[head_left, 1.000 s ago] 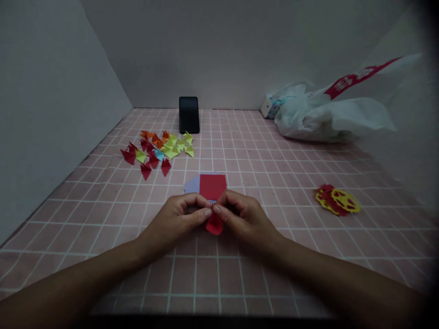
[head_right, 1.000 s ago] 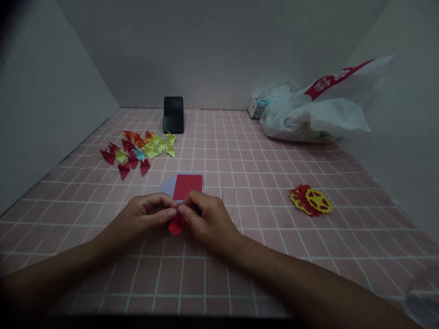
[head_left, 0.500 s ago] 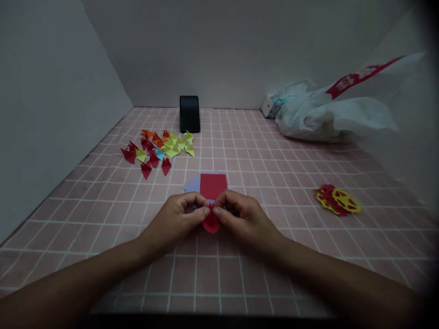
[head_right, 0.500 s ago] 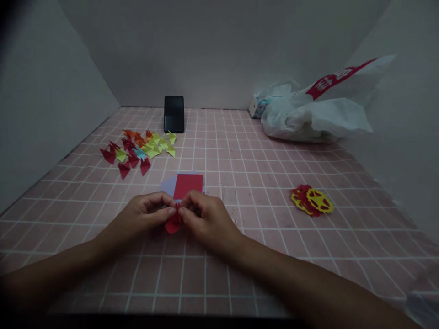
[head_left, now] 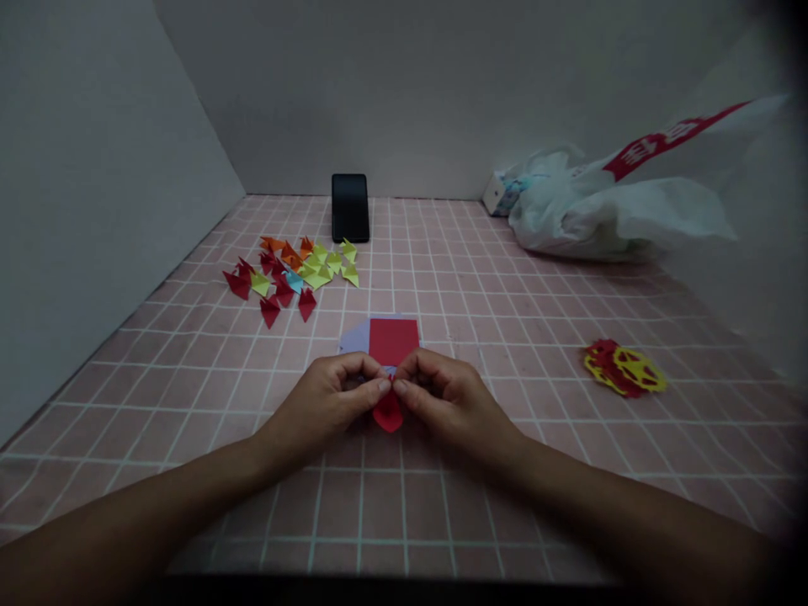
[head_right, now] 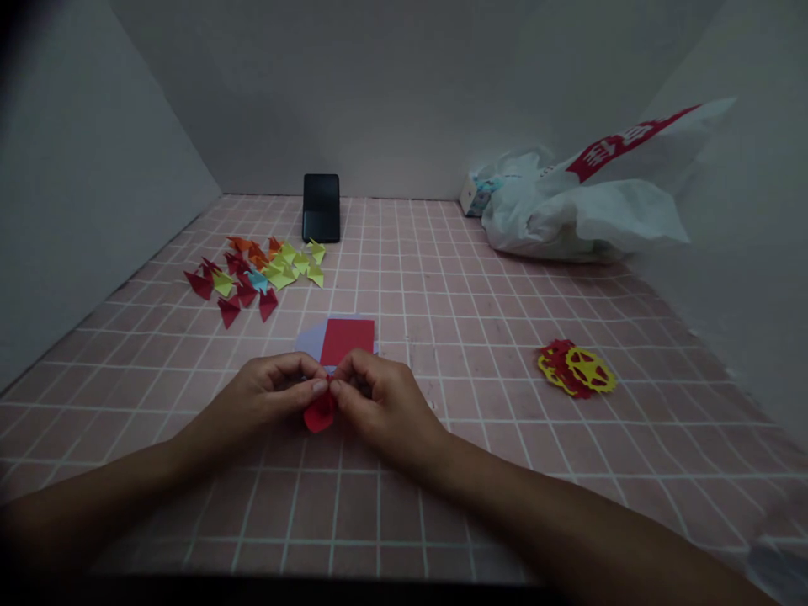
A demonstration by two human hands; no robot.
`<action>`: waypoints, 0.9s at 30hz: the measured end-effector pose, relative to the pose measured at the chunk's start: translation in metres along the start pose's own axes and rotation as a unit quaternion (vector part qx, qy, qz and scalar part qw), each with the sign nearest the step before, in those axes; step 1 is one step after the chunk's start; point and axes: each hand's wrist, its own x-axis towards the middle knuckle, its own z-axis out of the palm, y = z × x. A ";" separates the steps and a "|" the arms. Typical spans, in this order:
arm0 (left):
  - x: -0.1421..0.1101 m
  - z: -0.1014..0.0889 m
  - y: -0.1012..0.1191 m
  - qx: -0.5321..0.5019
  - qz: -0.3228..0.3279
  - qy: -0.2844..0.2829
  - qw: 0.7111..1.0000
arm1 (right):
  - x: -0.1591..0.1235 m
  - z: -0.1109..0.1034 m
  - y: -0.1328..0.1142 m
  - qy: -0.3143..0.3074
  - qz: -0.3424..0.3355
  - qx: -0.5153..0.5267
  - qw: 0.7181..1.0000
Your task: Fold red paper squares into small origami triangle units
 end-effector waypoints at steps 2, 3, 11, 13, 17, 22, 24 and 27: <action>0.000 -0.001 0.001 -0.003 -0.001 -0.007 1.000 | 0.000 0.000 0.000 0.002 0.003 0.001 1.000; 0.000 -0.001 0.001 0.000 -0.001 -0.008 1.000 | 0.000 0.000 0.000 0.004 0.005 0.002 1.000; 0.001 -0.006 -0.002 0.039 -0.017 -0.027 0.999 | 0.000 -0.002 0.001 -0.013 0.013 -0.002 1.000; 0.001 -0.006 -0.003 0.039 -0.024 -0.033 0.998 | 0.000 -0.002 0.002 -0.022 0.020 0.001 1.000; 0.002 -0.006 -0.003 0.041 -0.030 -0.045 0.998 | 0.002 -0.003 0.003 -0.042 0.028 0.026 0.998; 0.001 -0.005 -0.002 0.064 -0.038 -0.056 0.996 | 0.003 -0.003 0.001 -0.059 0.036 0.019 0.997; 0.001 -0.005 -0.001 0.070 -0.041 -0.064 0.995 | 0.002 -0.004 -0.002 -0.066 0.041 0.005 0.997; 0.002 -0.005 -0.001 0.066 -0.045 -0.076 0.994 | 0.001 -0.005 -0.005 -0.074 0.040 -0.011 0.996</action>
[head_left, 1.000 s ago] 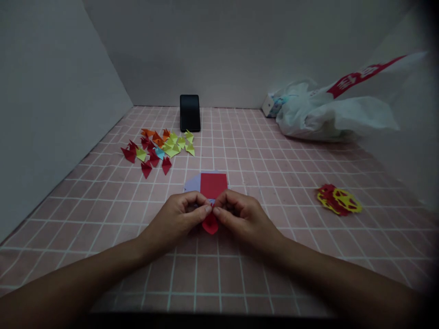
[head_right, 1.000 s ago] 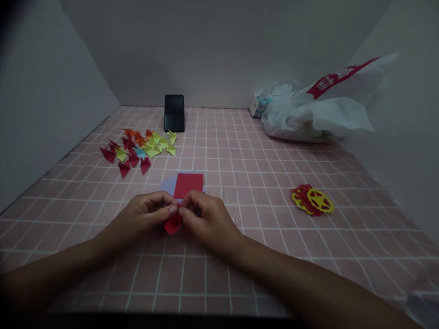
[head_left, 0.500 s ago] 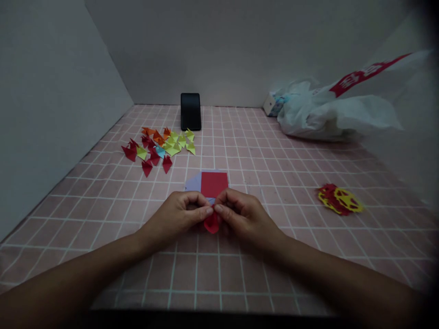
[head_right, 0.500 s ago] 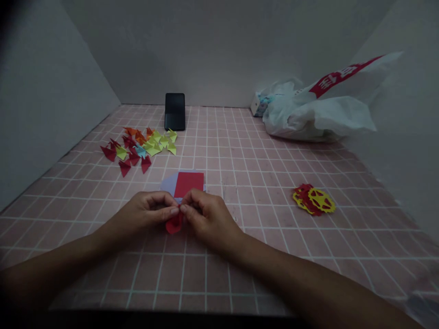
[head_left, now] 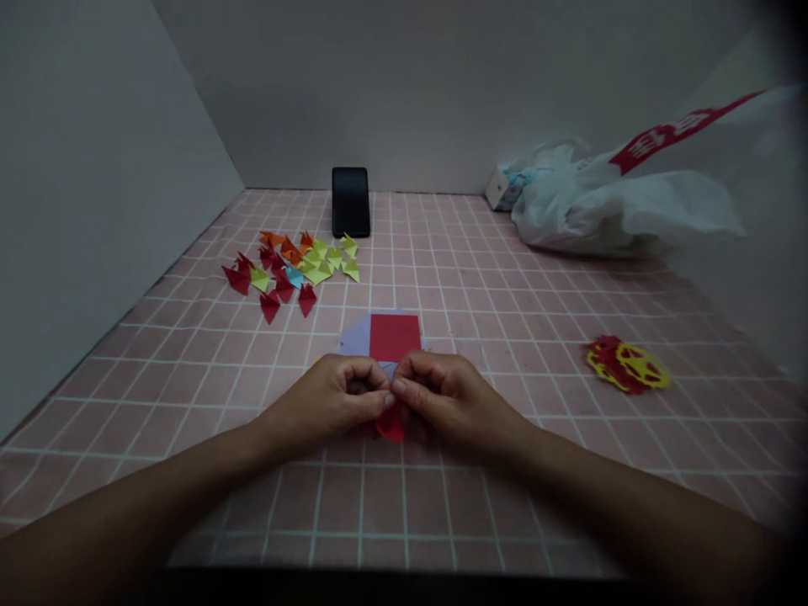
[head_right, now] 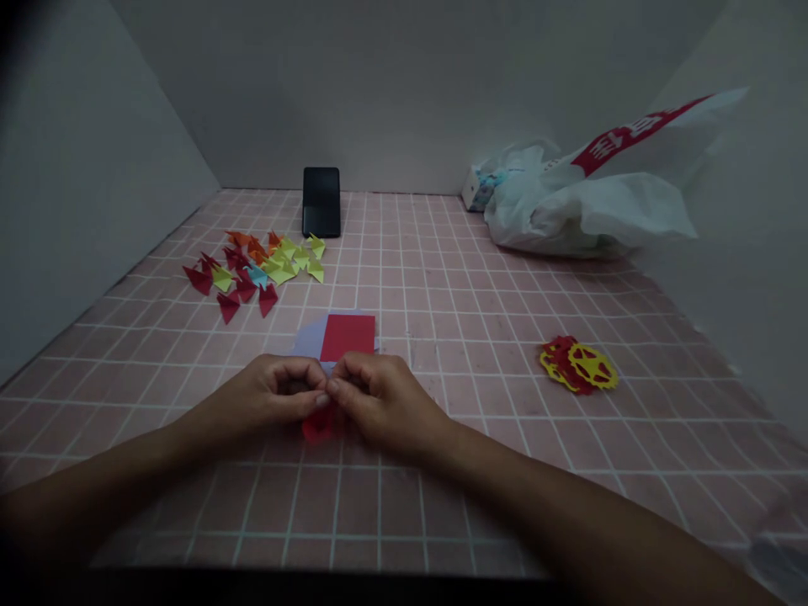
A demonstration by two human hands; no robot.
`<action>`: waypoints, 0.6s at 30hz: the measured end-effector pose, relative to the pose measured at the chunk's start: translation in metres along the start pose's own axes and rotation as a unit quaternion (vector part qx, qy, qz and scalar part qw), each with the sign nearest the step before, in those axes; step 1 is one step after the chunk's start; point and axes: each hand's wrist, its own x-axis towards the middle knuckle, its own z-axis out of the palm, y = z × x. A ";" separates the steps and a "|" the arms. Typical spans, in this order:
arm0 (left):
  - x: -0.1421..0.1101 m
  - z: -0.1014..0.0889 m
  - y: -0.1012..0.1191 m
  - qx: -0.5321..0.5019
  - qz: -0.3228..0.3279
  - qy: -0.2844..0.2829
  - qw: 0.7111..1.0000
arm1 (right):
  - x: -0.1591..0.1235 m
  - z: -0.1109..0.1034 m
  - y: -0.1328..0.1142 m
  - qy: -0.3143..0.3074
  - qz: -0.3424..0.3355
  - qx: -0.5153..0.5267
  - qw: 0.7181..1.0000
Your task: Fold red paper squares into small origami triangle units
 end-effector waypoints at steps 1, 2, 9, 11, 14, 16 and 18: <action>0.000 0.000 0.000 -0.004 -0.001 -0.005 1.000 | 0.000 0.000 0.000 -0.001 0.001 -0.005 1.000; 0.000 -0.001 0.000 -0.009 -0.004 -0.009 1.000 | 0.000 -0.001 0.000 -0.004 0.001 -0.008 1.000; 0.001 -0.001 -0.001 -0.010 -0.005 -0.006 1.000 | 0.003 -0.002 0.005 -0.024 -0.007 0.010 1.000; 0.001 -0.001 -0.001 -0.021 -0.007 -0.008 1.000 | 0.002 -0.002 0.003 -0.014 -0.014 -0.007 1.000; 0.000 -0.001 -0.001 -0.030 0.002 -0.007 1.000 | 0.001 -0.001 0.001 0.026 -0.036 -0.033 0.998; -0.001 -0.001 -0.001 -0.039 0.032 0.002 0.999 | 0.001 -0.001 0.001 0.061 -0.051 -0.031 0.996; -0.003 0.000 -0.001 -0.054 0.072 0.021 0.996 | 0.001 -0.001 0.002 0.097 -0.063 -0.024 0.993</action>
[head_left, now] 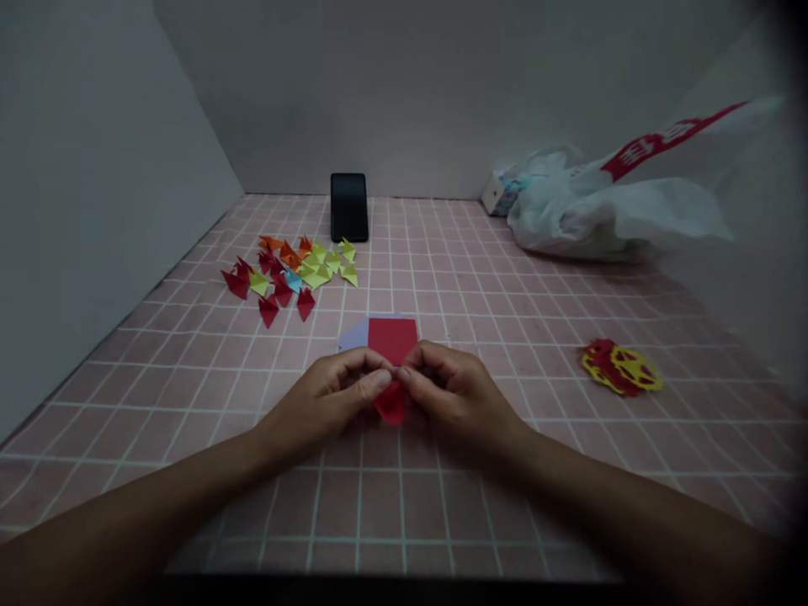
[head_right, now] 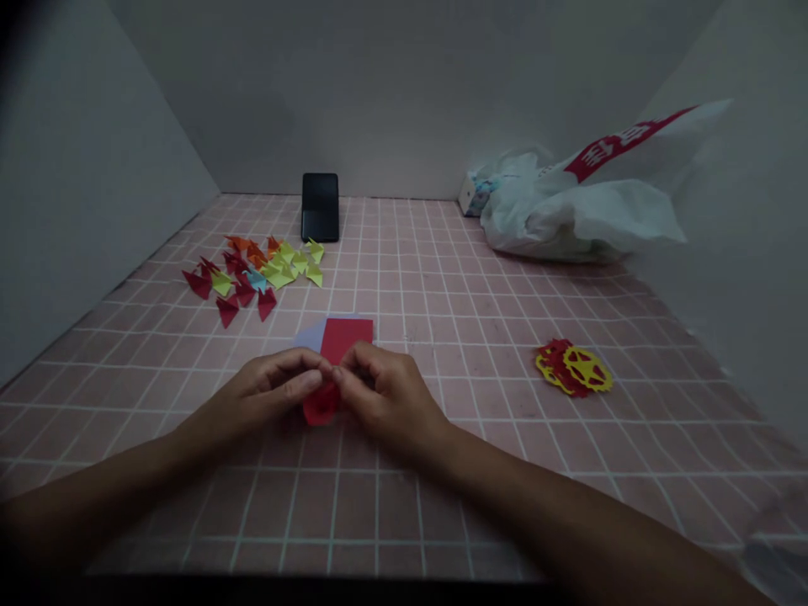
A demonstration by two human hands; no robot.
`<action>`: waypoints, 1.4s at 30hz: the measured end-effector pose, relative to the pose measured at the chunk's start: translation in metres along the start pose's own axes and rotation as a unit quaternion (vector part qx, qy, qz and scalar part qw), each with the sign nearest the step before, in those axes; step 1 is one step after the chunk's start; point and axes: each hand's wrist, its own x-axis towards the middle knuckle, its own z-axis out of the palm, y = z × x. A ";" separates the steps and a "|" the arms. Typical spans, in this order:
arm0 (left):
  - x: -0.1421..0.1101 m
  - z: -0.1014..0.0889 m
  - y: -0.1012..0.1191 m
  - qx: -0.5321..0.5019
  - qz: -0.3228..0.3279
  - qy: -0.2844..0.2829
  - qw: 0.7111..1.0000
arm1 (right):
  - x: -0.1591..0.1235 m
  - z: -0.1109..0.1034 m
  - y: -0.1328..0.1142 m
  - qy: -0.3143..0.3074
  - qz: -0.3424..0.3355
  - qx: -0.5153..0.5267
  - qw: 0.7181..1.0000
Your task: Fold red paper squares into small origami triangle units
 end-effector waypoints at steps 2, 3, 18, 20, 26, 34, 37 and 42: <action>-0.003 0.002 0.000 -0.002 0.038 0.026 0.999 | 0.000 0.000 0.001 0.032 -0.012 -0.007 0.999; -0.004 0.003 -0.001 0.005 0.060 0.044 0.997 | -0.001 0.000 0.001 0.047 -0.020 -0.016 0.999; -0.002 0.024 -0.011 0.249 0.239 0.231 0.910 | -0.007 0.014 -0.004 0.119 -0.003 0.172 0.978; -0.003 0.024 -0.010 0.227 0.230 0.234 0.917 | -0.007 0.016 -0.005 0.125 0.000 0.187 0.974; -0.004 0.026 -0.005 0.119 0.174 0.219 0.953 | -0.006 0.019 -0.005 0.129 0.000 0.198 0.972; 0.000 0.028 -0.008 -0.077 0.116 0.181 0.974 | -0.008 0.016 -0.003 0.140 -0.051 0.049 0.988; 0.001 0.026 -0.010 -0.006 0.159 0.216 0.963 | -0.008 0.015 -0.003 0.140 -0.054 0.042 0.988; -0.001 0.022 -0.006 0.214 0.297 0.274 0.890 | -0.007 0.014 -0.005 0.134 -0.041 0.085 0.986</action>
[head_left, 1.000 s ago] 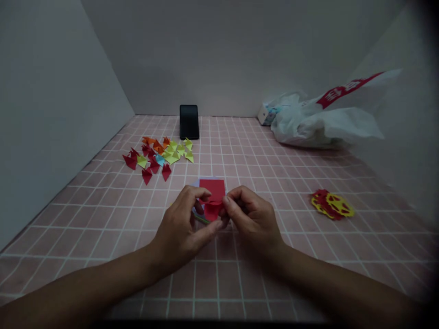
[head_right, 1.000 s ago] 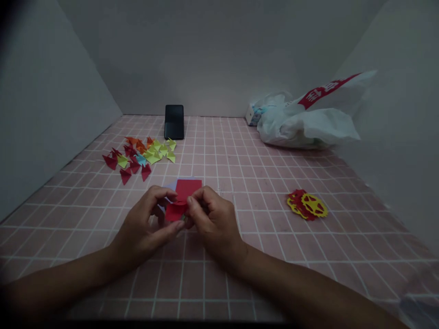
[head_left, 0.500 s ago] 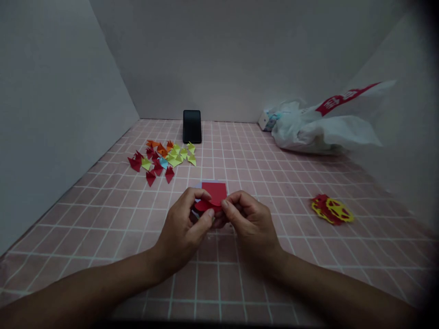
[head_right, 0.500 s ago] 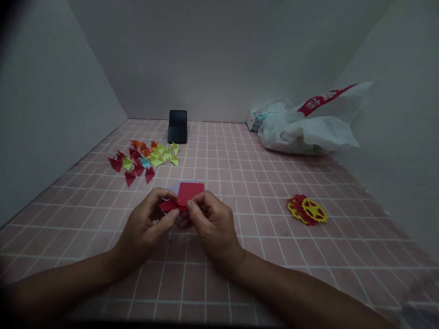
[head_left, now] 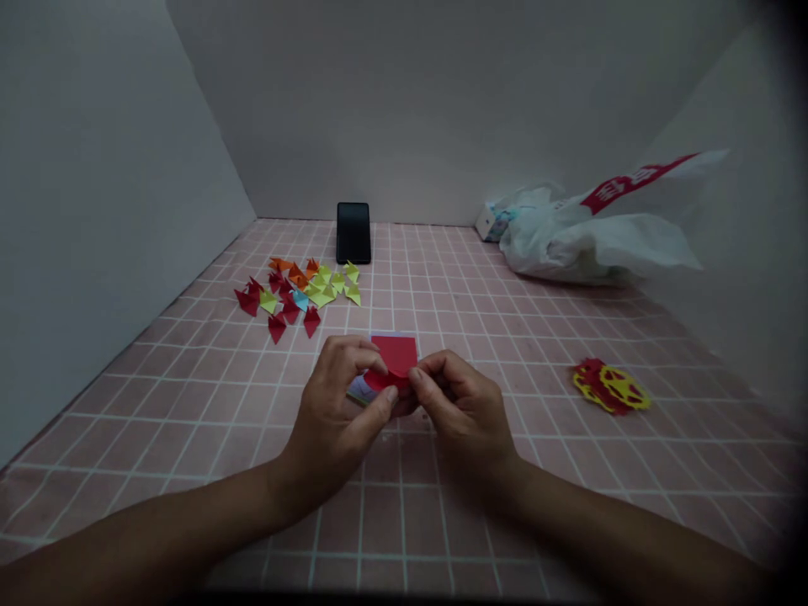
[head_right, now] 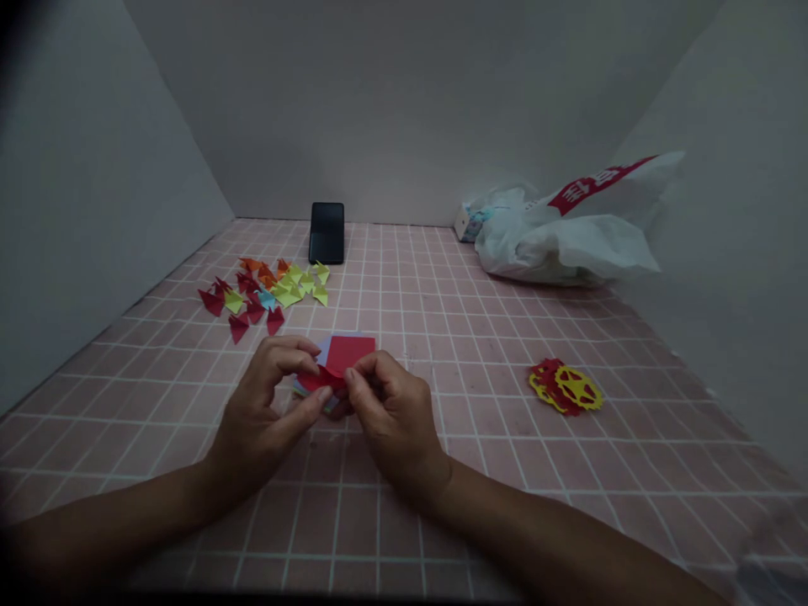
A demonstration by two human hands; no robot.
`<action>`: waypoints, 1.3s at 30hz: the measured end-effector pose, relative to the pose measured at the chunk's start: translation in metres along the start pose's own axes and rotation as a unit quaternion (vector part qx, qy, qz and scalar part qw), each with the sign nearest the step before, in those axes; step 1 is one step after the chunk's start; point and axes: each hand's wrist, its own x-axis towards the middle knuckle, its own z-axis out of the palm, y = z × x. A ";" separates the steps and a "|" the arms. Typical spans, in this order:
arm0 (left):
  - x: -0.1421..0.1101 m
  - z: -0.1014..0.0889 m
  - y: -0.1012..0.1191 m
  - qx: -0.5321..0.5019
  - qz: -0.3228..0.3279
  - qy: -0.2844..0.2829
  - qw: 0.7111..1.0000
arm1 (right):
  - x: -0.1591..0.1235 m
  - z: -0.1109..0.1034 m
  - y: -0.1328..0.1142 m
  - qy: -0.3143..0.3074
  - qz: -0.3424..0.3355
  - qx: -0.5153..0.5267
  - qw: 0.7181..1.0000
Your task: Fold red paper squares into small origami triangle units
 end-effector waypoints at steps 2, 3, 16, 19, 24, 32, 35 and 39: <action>0.001 -0.001 0.001 0.044 0.023 -0.013 0.999 | 0.000 0.000 -0.001 0.000 0.002 0.009 1.000; 0.001 -0.002 0.002 0.053 0.026 -0.018 0.998 | 0.001 0.000 -0.001 0.000 0.001 0.012 1.000; 0.006 -0.002 0.003 -0.028 -0.072 -0.044 0.996 | -0.001 0.000 0.003 -0.006 -0.030 -0.067 0.997; 0.007 -0.001 0.003 -0.058 -0.082 -0.051 0.994 | -0.002 0.000 0.003 -0.003 -0.047 -0.094 0.994; 0.007 -0.003 0.005 -0.107 -0.121 -0.066 0.985 | -0.001 -0.001 0.005 -0.007 -0.073 -0.117 0.990; 0.005 -0.004 0.003 -0.064 -0.080 -0.056 0.993 | 0.000 -0.002 0.003 -0.026 -0.005 0.012 1.000; 0.006 -0.005 0.003 -0.043 -0.025 -0.062 0.997 | 0.001 -0.001 0.002 -0.033 0.011 0.056 0.998; 0.005 -0.005 0.002 0.003 0.035 -0.051 0.998 | 0.000 -0.002 0.002 -0.040 0.025 0.082 0.996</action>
